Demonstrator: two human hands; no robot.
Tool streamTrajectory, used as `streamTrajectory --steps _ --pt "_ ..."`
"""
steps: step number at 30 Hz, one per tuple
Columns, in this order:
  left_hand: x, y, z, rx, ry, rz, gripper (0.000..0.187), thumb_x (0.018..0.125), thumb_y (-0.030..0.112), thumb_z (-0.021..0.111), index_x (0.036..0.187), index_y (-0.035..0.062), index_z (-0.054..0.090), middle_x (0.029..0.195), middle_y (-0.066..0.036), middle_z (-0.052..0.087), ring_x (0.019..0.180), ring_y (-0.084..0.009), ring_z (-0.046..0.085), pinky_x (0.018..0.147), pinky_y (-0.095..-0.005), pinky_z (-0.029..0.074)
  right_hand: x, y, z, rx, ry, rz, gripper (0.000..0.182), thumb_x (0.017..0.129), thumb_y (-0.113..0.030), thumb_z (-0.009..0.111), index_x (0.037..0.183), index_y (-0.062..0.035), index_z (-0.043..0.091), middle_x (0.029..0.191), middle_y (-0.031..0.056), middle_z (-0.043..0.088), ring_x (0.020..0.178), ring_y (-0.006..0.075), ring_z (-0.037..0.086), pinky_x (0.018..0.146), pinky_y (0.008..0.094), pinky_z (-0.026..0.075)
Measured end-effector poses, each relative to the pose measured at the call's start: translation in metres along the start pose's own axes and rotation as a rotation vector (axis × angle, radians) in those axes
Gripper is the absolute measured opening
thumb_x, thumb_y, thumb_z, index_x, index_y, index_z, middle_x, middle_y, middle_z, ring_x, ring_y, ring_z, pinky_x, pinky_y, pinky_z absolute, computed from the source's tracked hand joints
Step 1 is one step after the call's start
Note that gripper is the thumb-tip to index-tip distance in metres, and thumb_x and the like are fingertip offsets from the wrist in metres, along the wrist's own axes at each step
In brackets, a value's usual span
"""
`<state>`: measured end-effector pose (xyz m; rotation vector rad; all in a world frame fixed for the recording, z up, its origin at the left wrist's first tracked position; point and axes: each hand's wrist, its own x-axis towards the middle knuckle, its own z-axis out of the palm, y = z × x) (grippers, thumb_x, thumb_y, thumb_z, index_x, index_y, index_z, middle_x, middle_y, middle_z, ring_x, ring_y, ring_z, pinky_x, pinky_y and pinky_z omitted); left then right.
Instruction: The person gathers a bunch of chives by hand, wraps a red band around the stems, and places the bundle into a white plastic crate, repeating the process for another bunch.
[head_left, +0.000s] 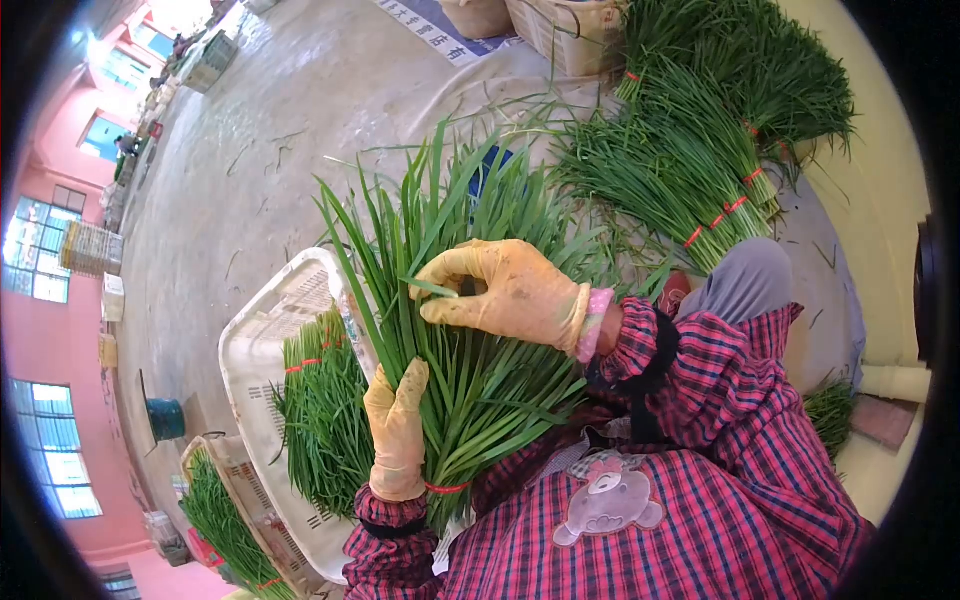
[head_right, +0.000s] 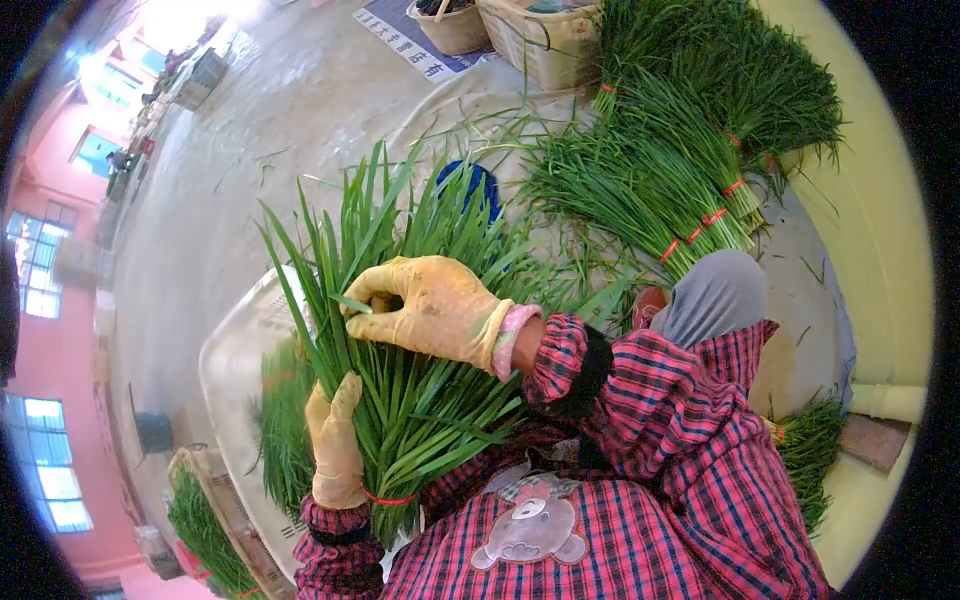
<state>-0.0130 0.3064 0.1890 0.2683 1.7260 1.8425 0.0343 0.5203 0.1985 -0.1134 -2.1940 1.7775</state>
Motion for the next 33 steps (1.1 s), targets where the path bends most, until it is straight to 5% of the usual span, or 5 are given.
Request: streamTrajectory --steps 16,18,21,26,33 --pt "0.002 0.007 0.006 0.081 0.038 0.008 0.026 0.094 0.007 0.061 0.120 0.0010 0.062 0.110 -0.002 0.066 0.095 -0.0087 0.060 0.087 -0.0250 0.048 -0.005 -0.007 -0.013 -0.092 0.458 -0.081 0.012 0.083 -0.018 0.067 0.088 -0.0079 0.067 0.084 0.0083 0.064 0.073 0.0280 0.064 0.066 0.0347 0.051" --pt "0.004 0.010 0.005 0.076 0.020 -0.020 0.029 0.093 0.007 0.061 0.122 0.0007 0.059 0.111 -0.003 0.065 0.096 -0.0097 0.059 0.088 -0.0256 0.048 -0.016 -0.011 -0.022 -0.134 0.416 0.033 0.012 0.085 -0.019 0.065 0.086 -0.0072 0.066 0.087 0.0075 0.065 0.075 0.0275 0.064 0.068 0.0359 0.051" --pt "0.007 0.022 0.016 0.045 -0.019 -0.094 0.038 0.090 0.006 0.063 0.127 0.0006 0.053 0.113 -0.005 0.063 0.099 -0.0120 0.059 0.089 -0.0271 0.048 -0.039 0.009 -0.013 -0.472 0.118 -0.459 0.015 0.086 -0.025 0.066 0.092 -0.0114 0.068 0.094 0.0041 0.067 0.078 0.0274 0.062 0.073 0.0392 0.049" --pt "0.021 0.029 0.036 0.545 -0.282 0.083 0.050 0.083 -0.003 0.064 0.130 0.0012 0.047 0.115 -0.007 0.061 0.103 -0.0147 0.059 0.091 -0.0288 0.048 -0.061 0.010 0.012 -0.633 -0.125 -0.350 0.032 0.082 -0.033 0.066 0.104 -0.0097 0.062 0.106 0.0086 0.060 0.087 0.0292 0.060 0.080 0.0410 0.047" --pt "0.022 0.021 0.003 0.100 -0.001 -0.123 0.040 0.083 0.008 0.057 0.121 -0.0055 0.054 0.109 -0.013 0.065 0.090 -0.0204 0.065 0.080 -0.0308 0.053 -0.083 0.022 0.002 -0.634 -0.072 -0.207 0.041 0.083 -0.035 0.066 0.112 -0.0059 0.063 0.094 0.0120 0.064 0.085 0.0315 0.061 0.076 0.0416 0.050"
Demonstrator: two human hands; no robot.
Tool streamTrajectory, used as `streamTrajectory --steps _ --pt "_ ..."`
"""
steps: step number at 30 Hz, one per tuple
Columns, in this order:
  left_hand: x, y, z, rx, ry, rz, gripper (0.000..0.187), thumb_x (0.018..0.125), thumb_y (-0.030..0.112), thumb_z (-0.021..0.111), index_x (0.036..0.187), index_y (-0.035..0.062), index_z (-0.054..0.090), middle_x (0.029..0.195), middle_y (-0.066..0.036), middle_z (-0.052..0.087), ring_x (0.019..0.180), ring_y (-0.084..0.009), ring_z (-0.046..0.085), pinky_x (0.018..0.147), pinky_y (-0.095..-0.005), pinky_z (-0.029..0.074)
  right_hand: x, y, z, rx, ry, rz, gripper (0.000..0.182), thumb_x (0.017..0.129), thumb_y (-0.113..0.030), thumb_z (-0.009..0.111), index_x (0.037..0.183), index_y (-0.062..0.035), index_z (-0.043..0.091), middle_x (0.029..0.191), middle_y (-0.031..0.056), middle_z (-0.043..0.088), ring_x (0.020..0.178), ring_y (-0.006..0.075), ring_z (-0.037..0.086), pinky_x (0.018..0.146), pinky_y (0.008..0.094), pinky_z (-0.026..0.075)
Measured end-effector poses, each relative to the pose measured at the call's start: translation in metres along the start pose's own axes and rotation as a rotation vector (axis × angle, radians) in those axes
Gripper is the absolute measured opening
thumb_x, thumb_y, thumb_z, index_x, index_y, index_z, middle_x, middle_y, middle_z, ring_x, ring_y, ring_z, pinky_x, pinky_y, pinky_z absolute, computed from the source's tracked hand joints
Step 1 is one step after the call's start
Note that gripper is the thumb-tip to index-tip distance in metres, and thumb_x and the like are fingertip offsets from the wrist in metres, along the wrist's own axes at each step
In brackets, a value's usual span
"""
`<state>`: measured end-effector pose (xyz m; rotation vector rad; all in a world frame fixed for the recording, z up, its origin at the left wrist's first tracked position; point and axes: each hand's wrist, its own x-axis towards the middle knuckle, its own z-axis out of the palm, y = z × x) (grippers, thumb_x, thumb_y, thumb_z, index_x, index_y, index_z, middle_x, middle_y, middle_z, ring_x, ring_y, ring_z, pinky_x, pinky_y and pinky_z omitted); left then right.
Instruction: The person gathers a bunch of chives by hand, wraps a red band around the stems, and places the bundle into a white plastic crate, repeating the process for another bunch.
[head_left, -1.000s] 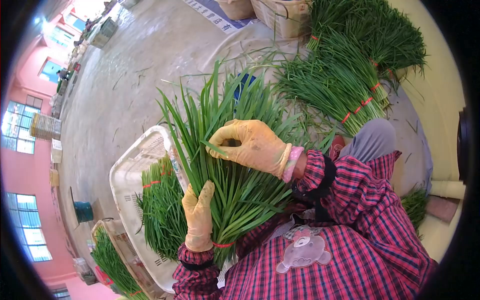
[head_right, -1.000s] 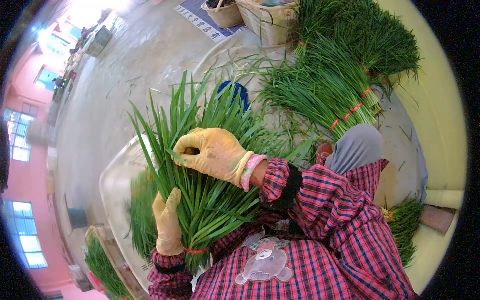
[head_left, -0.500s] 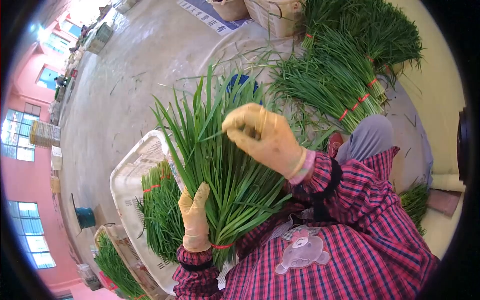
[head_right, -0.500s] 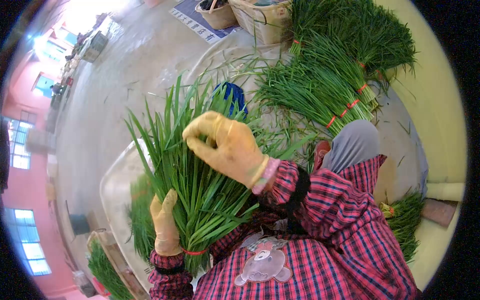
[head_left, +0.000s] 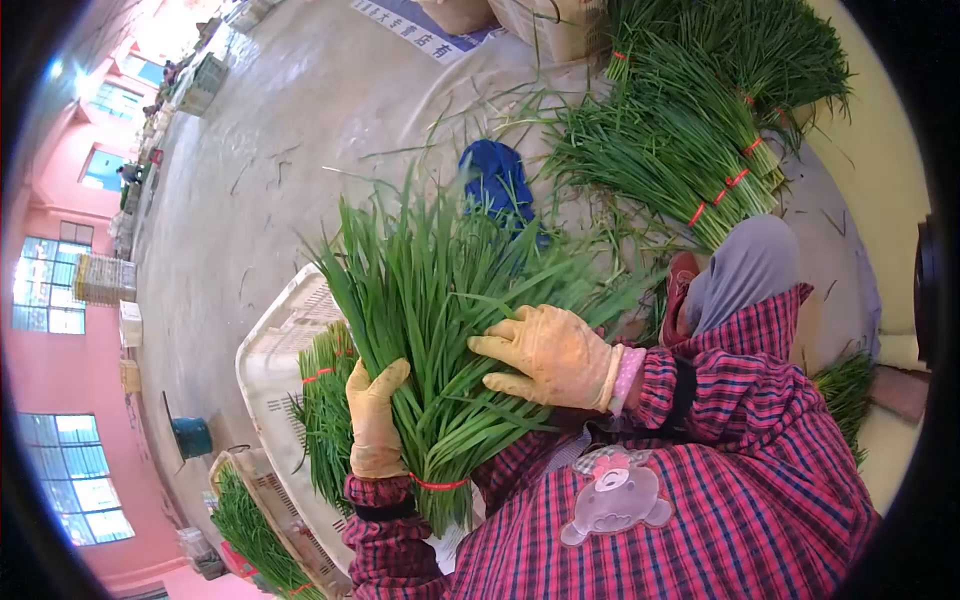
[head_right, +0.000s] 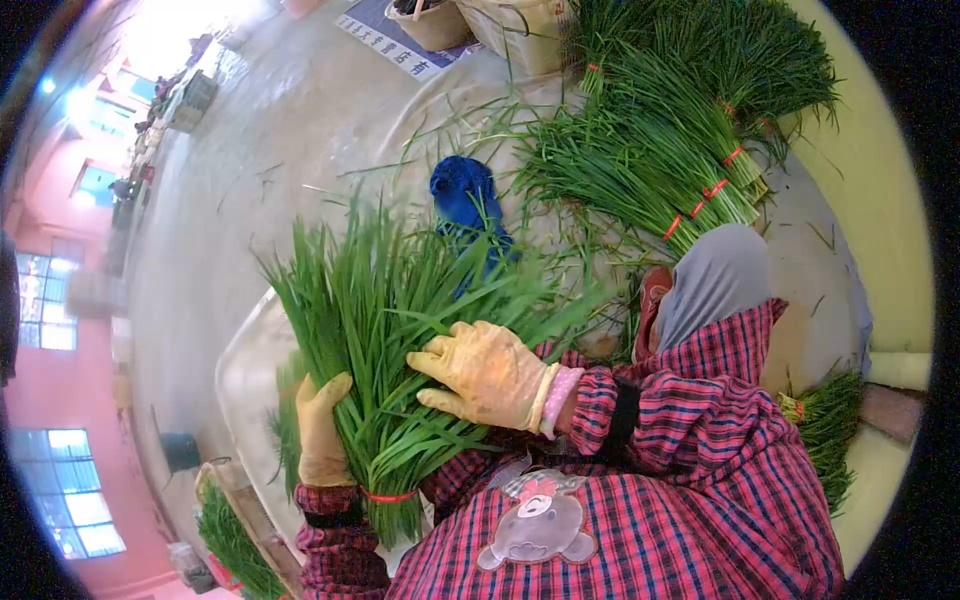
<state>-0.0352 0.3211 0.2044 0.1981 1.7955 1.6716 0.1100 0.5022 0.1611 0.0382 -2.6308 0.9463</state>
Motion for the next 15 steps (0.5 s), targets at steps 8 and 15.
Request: streamTrajectory --steps 8,15 --pt "-0.011 0.003 0.009 -0.022 0.042 0.026 0.043 0.083 0.013 0.061 0.120 -0.0059 0.054 0.108 -0.013 0.065 0.088 -0.0205 0.065 0.079 -0.0317 0.054 0.000 0.003 -0.004 0.082 -0.008 0.029 0.036 0.084 -0.029 0.065 0.113 -0.0072 0.062 0.098 0.0125 0.064 0.087 0.0322 0.061 0.079 0.0422 0.050" --pt "-0.008 -0.007 -0.002 -0.138 -0.012 0.006 0.031 0.088 0.004 0.065 0.118 -0.0008 0.059 0.107 -0.007 0.067 0.090 -0.0139 0.065 0.081 -0.0275 0.053 0.001 0.013 -0.008 0.393 0.051 0.113 0.031 0.083 -0.013 0.067 0.114 -0.0101 0.064 0.114 0.0138 0.062 0.106 0.0328 0.061 0.092 0.0389 0.050"
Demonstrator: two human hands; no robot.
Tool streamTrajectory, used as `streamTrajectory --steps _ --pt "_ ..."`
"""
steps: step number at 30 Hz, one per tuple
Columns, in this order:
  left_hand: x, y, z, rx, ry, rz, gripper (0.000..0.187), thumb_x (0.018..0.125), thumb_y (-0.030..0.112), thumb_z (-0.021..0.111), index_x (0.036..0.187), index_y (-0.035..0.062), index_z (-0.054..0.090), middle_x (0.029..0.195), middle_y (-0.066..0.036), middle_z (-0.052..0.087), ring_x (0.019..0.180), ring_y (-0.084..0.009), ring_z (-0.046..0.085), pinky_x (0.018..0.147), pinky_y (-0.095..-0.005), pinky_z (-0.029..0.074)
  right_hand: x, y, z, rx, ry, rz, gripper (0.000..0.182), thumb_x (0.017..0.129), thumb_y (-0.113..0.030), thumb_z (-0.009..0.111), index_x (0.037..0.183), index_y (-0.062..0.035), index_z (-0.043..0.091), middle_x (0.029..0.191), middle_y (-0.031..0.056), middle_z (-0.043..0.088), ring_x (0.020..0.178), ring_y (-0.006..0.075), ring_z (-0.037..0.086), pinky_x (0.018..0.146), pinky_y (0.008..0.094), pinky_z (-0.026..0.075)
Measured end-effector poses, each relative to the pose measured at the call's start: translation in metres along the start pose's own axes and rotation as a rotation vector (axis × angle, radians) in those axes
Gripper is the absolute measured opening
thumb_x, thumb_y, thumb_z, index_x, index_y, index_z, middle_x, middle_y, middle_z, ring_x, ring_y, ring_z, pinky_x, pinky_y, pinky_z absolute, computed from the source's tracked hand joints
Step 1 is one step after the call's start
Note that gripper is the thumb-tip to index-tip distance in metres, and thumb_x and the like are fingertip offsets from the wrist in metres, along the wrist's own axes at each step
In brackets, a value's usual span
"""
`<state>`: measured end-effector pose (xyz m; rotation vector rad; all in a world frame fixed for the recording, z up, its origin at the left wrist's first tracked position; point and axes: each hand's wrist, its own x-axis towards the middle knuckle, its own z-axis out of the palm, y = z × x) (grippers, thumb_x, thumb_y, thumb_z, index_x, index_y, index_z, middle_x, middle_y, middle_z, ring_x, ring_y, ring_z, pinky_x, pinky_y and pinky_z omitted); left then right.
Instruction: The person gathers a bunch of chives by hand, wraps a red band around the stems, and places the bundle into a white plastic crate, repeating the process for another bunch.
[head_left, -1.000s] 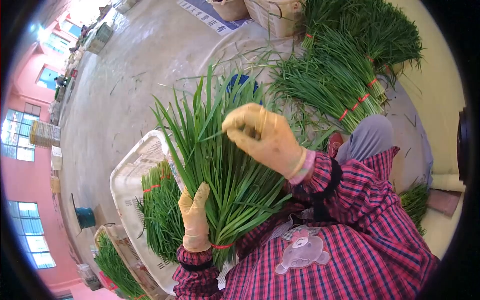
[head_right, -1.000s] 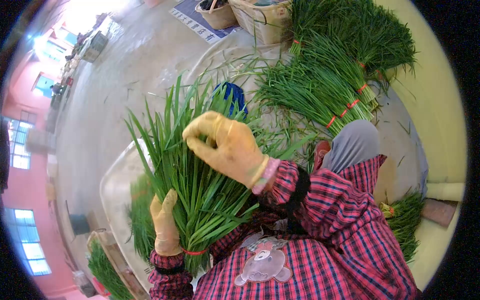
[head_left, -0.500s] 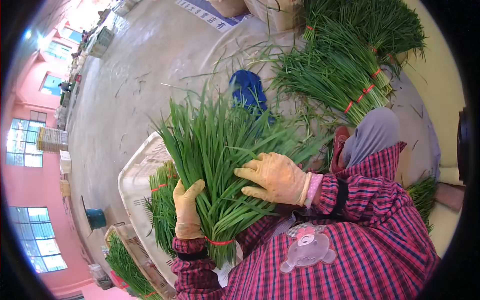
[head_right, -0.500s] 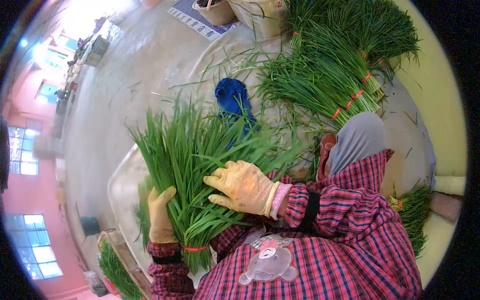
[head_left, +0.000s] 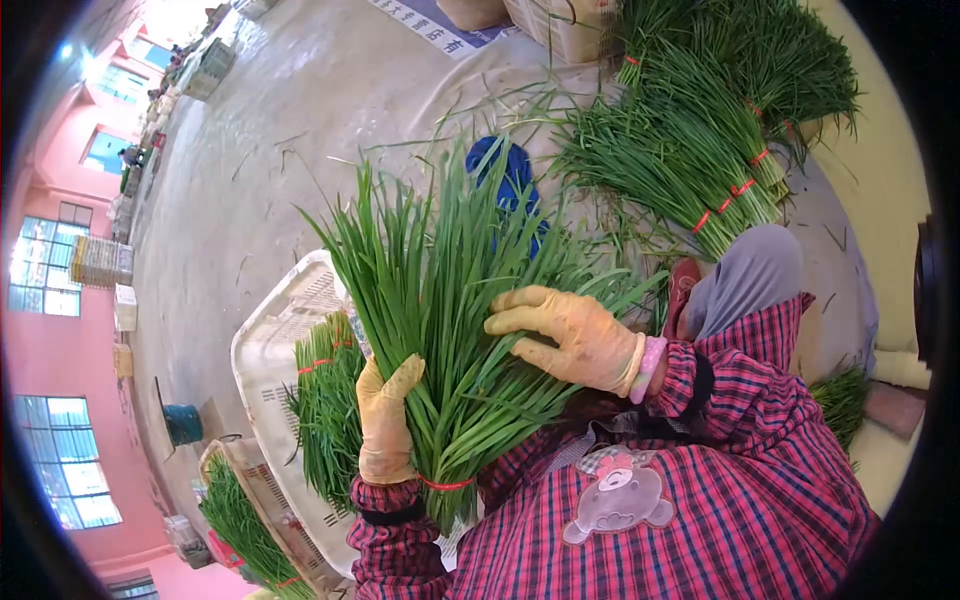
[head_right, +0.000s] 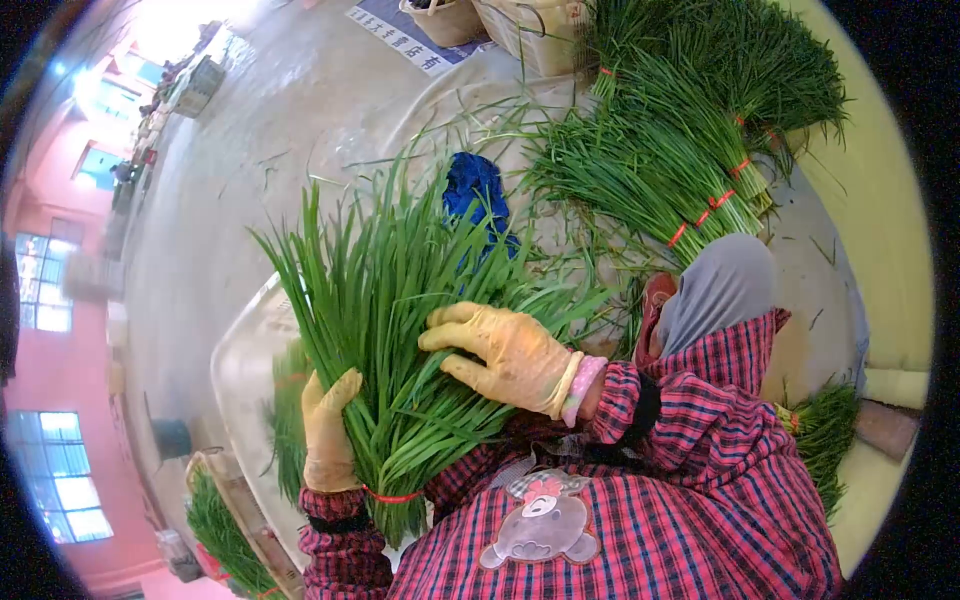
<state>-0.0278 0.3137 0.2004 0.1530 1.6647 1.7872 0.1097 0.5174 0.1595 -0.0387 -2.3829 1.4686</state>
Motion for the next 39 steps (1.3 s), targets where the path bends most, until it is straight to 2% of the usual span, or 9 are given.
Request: streamTrajectory --steps 6,11,16,18,23,26,35,36,39 --pt "-0.003 0.000 0.005 0.023 -0.010 0.040 0.031 0.089 0.005 0.065 0.119 0.0006 0.060 0.107 -0.005 0.067 0.089 -0.0120 0.064 0.080 -0.0266 0.053 0.018 -0.032 -0.031 -0.352 0.449 -0.122 0.038 0.081 -0.009 0.068 0.118 -0.0137 0.065 0.128 0.0117 0.058 0.104 0.0296 0.061 0.088 0.0384 0.050" --pt "-0.004 0.003 0.009 0.005 -0.038 0.044 0.031 0.090 0.007 0.064 0.121 0.0006 0.059 0.109 -0.005 0.067 0.092 -0.0123 0.064 0.082 -0.0266 0.052 0.019 -0.044 -0.015 -0.038 0.265 -0.205 0.031 0.085 -0.011 0.065 0.115 -0.0133 0.066 0.120 0.0113 0.062 0.096 0.0295 0.064 0.083 0.0369 0.052" --pt "-0.005 0.000 0.009 0.020 -0.061 0.036 0.041 0.090 0.016 0.063 0.125 -0.0029 0.054 0.115 -0.010 0.063 0.099 -0.0165 0.061 0.086 -0.0297 0.050 0.031 -0.040 0.009 -0.079 0.168 -0.253 0.030 0.088 -0.018 0.062 0.117 -0.0107 0.064 0.118 0.0123 0.062 0.099 0.0304 0.062 0.086 0.0399 0.051" --pt "-0.008 0.004 0.013 -0.056 -0.081 0.002 0.032 0.094 0.009 0.061 0.124 0.0006 0.058 0.112 -0.005 0.065 0.096 -0.0122 0.063 0.085 -0.0259 0.051 0.034 -0.032 0.015 -0.252 -0.031 -0.220 0.029 0.088 -0.020 0.062 0.114 -0.0090 0.064 0.114 0.0122 0.063 0.100 0.0305 0.061 0.087 0.0403 0.050" --pt "-0.007 -0.001 0.011 -0.018 -0.070 0.033 0.032 0.093 0.006 0.062 0.124 0.0000 0.058 0.111 -0.005 0.065 0.095 -0.0119 0.062 0.085 -0.0260 0.050 0.047 -0.025 0.028 0.024 0.212 -0.110 0.028 0.088 -0.029 0.063 0.104 -0.0070 0.064 0.096 0.0116 0.066 0.080 0.0296 0.064 0.071 0.0371 0.053" --pt "-0.006 -0.007 0.012 0.007 -0.081 0.051 0.034 0.092 0.004 0.063 0.124 -0.0006 0.057 0.112 -0.004 0.064 0.096 -0.0101 0.061 0.086 -0.0248 0.049 0.058 -0.040 0.022 -0.031 0.126 0.083 0.027 0.083 -0.029 0.070 0.098 -0.0071 0.064 0.094 0.0094 0.066 0.078 0.0255 0.065 0.070 0.0340 0.053" --pt "-0.009 -0.009 0.014 0.080 -0.030 0.062 0.034 0.092 0.003 0.062 0.126 -0.0001 0.057 0.112 -0.001 0.063 0.096 -0.0074 0.058 0.087 -0.0230 0.047 0.069 -0.020 0.016 0.146 0.240 0.166 0.014 0.083 -0.016 0.067 0.084 -0.0027 0.063 0.071 0.0051 0.061 0.066 0.0125 0.057 0.064 0.0286 0.048" --pt "-0.008 -0.010 0.013 0.079 -0.031 0.060 0.034 0.092 0.003 0.062 0.126 -0.0001 0.057 0.112 -0.001 0.063 0.096 -0.0074 0.058 0.087 -0.0230 0.047 0.072 -0.017 0.007 0.168 0.253 0.232 0.016 0.082 -0.021 0.065 0.083 -0.0052 0.064 0.077 0.0149 0.065 0.072 0.0270 0.065 0.067 0.0357 0.051" --pt "-0.006 -0.010 0.012 0.124 -0.032 0.094 0.033 0.092 0.003 0.062 0.125 -0.0001 0.058 0.111 -0.001 0.064 0.095 -0.0081 0.059 0.086 -0.0234 0.048 0.072 -0.012 -0.026 0.262 0.428 0.243 0.012 0.084 -0.015 0.065 0.084 -0.0039 0.064 0.075 0.0080 0.065 0.069 0.0128 0.061 0.065 0.0283 0.049"
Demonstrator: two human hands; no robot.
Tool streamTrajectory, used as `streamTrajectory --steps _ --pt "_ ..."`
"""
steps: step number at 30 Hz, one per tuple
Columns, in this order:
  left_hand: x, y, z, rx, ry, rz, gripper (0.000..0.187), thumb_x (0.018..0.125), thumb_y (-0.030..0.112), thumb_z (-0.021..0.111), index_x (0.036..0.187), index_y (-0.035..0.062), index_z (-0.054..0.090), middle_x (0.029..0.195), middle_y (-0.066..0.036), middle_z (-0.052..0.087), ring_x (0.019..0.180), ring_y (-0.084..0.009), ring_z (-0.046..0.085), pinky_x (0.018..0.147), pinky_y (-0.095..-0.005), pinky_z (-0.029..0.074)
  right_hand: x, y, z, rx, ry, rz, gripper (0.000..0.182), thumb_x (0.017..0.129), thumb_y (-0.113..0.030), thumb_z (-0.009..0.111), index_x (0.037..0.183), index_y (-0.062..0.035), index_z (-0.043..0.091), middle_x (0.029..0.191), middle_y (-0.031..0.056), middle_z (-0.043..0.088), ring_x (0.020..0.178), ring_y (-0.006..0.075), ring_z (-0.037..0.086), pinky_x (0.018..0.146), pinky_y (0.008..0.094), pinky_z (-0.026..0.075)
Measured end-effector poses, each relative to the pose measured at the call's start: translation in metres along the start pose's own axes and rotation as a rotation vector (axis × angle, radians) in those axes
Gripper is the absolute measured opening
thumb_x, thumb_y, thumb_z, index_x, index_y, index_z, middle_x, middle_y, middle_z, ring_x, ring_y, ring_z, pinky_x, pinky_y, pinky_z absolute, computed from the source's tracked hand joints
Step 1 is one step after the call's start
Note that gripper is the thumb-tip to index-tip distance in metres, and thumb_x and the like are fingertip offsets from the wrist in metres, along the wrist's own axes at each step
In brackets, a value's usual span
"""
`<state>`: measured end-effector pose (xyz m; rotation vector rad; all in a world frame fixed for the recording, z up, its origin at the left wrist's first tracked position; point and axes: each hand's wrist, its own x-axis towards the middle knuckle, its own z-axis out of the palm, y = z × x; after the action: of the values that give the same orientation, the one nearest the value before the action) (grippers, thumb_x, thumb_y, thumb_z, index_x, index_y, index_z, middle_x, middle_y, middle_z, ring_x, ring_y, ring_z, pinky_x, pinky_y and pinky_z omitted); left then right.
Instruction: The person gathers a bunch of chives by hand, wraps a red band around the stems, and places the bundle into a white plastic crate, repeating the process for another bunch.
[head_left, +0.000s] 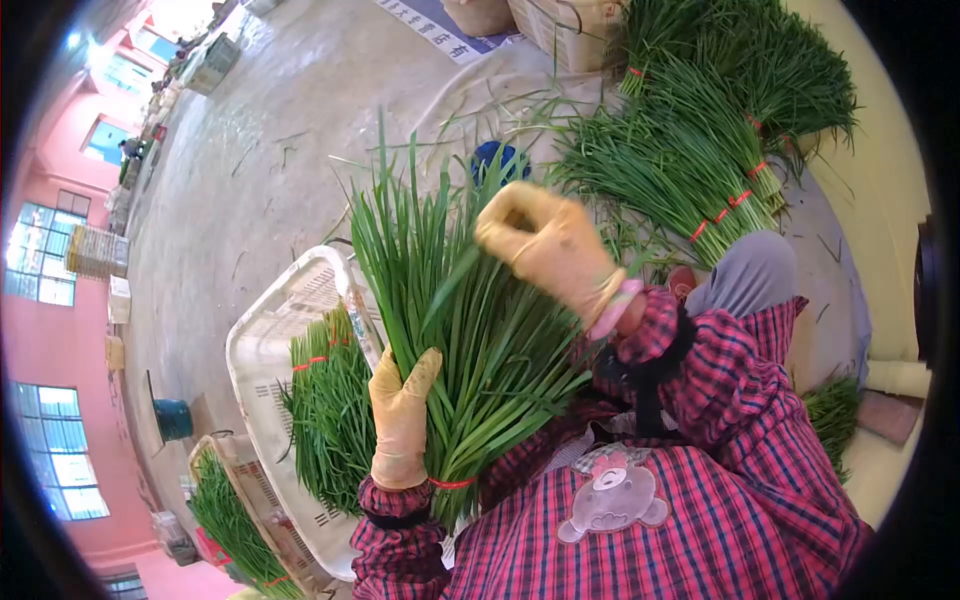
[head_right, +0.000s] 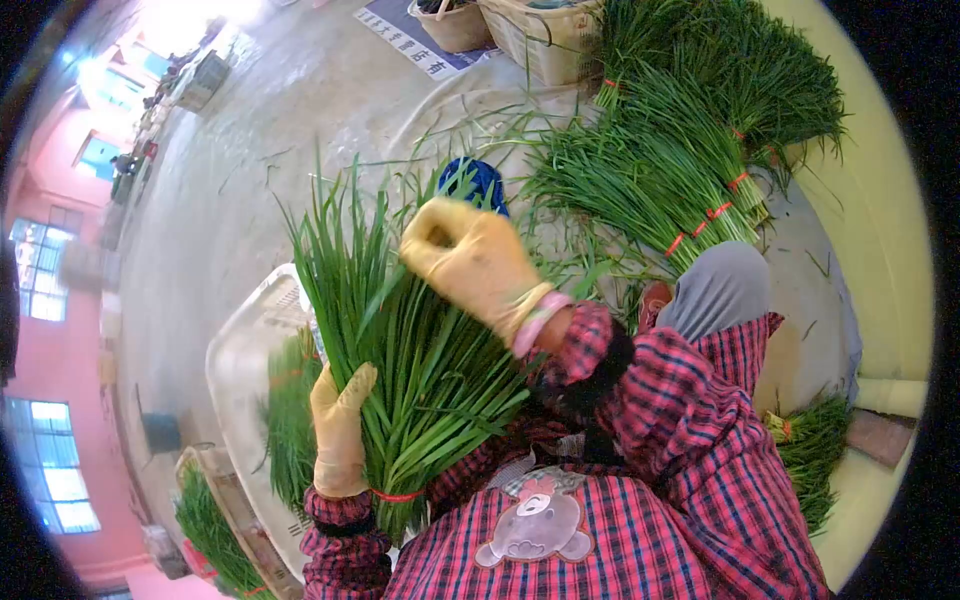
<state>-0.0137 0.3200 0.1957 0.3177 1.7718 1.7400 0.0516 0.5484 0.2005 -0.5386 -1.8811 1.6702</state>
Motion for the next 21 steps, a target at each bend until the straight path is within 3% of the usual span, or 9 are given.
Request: streamTrajectory --steps 3,6,9,12,13,15,17,21 --pt "-0.001 0.006 0.005 -0.032 0.014 -0.025 0.032 0.092 0.004 0.062 0.124 -0.0002 0.059 0.111 -0.003 0.065 0.095 -0.0101 0.061 0.085 -0.0249 0.050 0.007 0.008 -0.037 0.164 0.106 0.111 0.008 0.087 -0.011 0.063 0.082 -0.0056 0.064 0.074 -0.0041 0.060 0.068 0.0062 0.054 0.064 0.0233 0.045" --pt "0.003 0.009 0.004 -0.083 0.037 -0.054 0.032 0.091 0.006 0.063 0.122 -0.0006 0.059 0.109 -0.006 0.067 0.091 -0.0137 0.064 0.081 -0.0276 0.053 0.002 0.019 -0.068 0.210 0.089 0.183 0.007 0.089 -0.011 0.063 0.092 -0.0060 0.066 0.080 -0.0047 0.059 0.070 0.0055 0.053 0.064 0.0221 0.045" --pt "0.006 0.009 -0.002 -0.112 -0.005 -0.065 0.031 0.090 0.008 0.063 0.119 -0.0021 0.059 0.106 -0.010 0.067 0.086 -0.0174 0.066 0.077 -0.0307 0.056 -0.018 0.024 -0.081 0.196 0.193 0.103 0.016 0.090 -0.012 0.063 0.105 -0.0046 0.064 0.087 -0.0027 0.060 0.072 0.0058 0.054 0.067 0.0221 0.046" --pt "0.001 0.025 -0.003 -0.189 0.084 -0.117 0.030 0.091 0.007 0.059 0.119 -0.0024 0.059 0.105 -0.011 0.067 0.085 -0.0205 0.067 0.075 -0.0333 0.058 -0.047 0.016 -0.089 0.198 0.021 0.213 0.023 0.093 -0.015 0.061 0.111 -0.0015 0.063 0.091 0.0003 0.062 0.075 0.0073 0.055 0.070 0.0231 0.047" --pt "-0.003 0.033 0.005 -0.113 0.180 -0.084 0.038 0.090 0.016 0.056 0.123 -0.0034 0.054 0.104 -0.012 0.065 0.085 -0.0225 0.066 0.075 -0.0334 0.056 -0.056 0.012 -0.091 0.206 0.018 0.214 0.023 0.093 -0.015 0.061 0.111 -0.0015 0.063 0.091 0.0003 0.062 0.075 0.0073 0.055 0.070 0.0231 0.047" --pt "-0.001 0.039 -0.010 -0.234 0.207 -0.036 0.032 0.091 0.007 0.056 0.122 -0.0029 0.057 0.107 -0.013 0.066 0.086 -0.0240 0.068 0.076 -0.0366 0.058 -0.069 0.005 -0.092 0.331 -0.274 0.410 0.022 0.095 -0.017 0.059 0.109 -0.0009 0.065 0.091 0.0011 0.064 0.077 0.0074 0.056 0.071 0.0235 0.048" --pt "-0.001 0.048 -0.014 -0.215 0.212 0.019 0.032 0.092 0.008 0.056 0.122 -0.0031 0.056 0.108 -0.013 0.066 0.087 -0.0246 0.068 0.076 -0.0371 0.058 -0.075 -0.013 -0.089 0.340 -0.447 0.448 0.022 0.096 -0.019 0.059 0.106 -0.0015 0.067 0.097 0.0033 0.067 0.085 0.0091 0.060 0.077 0.0247 0.050" --pt "-0.009 0.068 0.005 -0.172 0.249 0.092 0.032 0.093 0.011 0.055 0.123 -0.0027 0.055 0.111 -0.014 0.065 0.089 -0.0258 0.068 0.077 -0.0379 0.059 -0.082 -0.026 -0.062 0.354 -0.538 0.276 0.022 0.093 -0.015 0.064 0.110 -0.0013 0.068 0.104 0.0057 0.069 0.092 0.0112 0.062 0.082 0.0271 0.051"
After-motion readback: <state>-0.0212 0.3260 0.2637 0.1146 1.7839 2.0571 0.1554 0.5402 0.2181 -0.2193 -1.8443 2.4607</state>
